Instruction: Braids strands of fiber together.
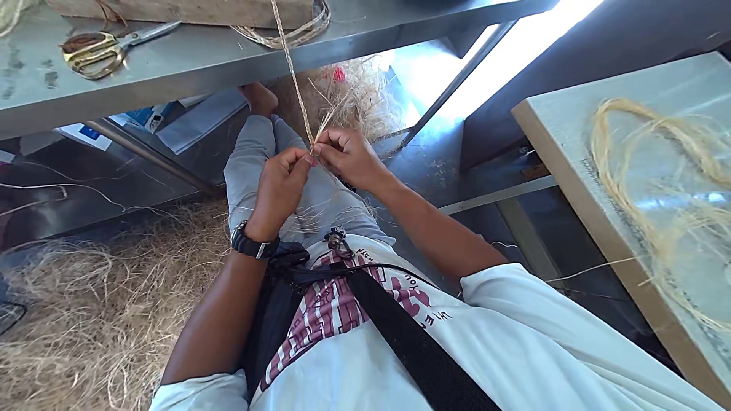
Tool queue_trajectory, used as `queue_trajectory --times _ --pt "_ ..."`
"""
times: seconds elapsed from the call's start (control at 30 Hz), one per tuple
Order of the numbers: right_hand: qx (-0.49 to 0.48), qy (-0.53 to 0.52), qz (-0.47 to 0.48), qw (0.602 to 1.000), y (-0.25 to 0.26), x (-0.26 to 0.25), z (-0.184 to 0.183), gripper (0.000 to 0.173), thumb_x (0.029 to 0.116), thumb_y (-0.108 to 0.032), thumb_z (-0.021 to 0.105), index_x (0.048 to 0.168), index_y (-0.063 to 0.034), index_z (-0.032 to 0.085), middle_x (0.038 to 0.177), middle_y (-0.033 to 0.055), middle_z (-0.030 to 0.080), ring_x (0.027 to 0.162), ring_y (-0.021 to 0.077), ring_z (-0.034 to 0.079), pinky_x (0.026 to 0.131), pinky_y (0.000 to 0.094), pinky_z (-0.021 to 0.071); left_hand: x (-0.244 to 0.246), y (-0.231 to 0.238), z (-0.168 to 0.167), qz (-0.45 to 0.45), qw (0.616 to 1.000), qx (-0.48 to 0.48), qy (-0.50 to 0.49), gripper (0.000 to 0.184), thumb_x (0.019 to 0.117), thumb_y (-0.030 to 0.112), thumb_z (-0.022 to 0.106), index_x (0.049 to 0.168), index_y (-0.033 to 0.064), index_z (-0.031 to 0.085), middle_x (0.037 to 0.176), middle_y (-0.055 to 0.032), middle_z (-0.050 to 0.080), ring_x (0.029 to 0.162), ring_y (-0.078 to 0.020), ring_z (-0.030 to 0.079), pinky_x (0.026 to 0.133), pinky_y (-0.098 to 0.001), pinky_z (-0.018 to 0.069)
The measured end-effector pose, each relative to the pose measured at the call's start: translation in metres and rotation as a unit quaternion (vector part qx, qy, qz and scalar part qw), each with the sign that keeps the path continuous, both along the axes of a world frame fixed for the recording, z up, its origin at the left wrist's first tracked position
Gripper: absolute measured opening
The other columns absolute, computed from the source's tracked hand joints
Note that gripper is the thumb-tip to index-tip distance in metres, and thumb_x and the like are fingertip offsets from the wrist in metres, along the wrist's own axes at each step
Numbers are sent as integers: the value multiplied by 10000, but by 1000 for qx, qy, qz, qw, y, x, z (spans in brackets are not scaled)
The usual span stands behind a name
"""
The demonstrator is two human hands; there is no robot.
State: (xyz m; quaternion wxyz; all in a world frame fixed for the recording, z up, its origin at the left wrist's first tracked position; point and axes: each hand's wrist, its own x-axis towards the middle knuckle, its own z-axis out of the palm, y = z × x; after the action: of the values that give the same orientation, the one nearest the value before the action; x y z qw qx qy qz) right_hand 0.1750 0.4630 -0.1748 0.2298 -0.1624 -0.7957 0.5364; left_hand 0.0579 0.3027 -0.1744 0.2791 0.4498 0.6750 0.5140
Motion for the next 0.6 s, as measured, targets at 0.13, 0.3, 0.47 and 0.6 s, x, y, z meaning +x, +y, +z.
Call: queue_trajectory --times 0.13,0.3,0.47,0.6 --pt "-97 40 27 994 -1 1 4 145 1038 -87 590 1024 29 676 777 55 670 587 81 567 522 220 474 6 -4 1 22 999 -29 -11 222 1076 352 540 1149 166 635 586 -42 473 403 -145 370 380 -264 316" --pt "-83 68 41 993 2 0 5 138 1022 -66 611 1033 37 702 780 55 689 583 78 575 520 222 485 5 1 -3 3 999 14 -37 293 1084 332 529 915 135 665 559 -25 428 401 -126 349 371 -238 289" --pt "-139 27 89 986 6 4 13 160 1043 -57 566 1061 49 684 781 60 689 574 70 564 529 212 479 -5 0 -4 -10 1000 14 -16 248 1072 291 555 930 140 693 602 -15 490 432 -113 383 397 -233 306" --pt "-165 -1 88 982 5 3 17 122 1025 -37 586 1044 44 675 780 55 684 567 64 561 523 206 478 -12 -1 -1 -8 998 4 70 262 1066 300 560 920 140 708 614 -12 518 463 -127 411 433 -279 331"
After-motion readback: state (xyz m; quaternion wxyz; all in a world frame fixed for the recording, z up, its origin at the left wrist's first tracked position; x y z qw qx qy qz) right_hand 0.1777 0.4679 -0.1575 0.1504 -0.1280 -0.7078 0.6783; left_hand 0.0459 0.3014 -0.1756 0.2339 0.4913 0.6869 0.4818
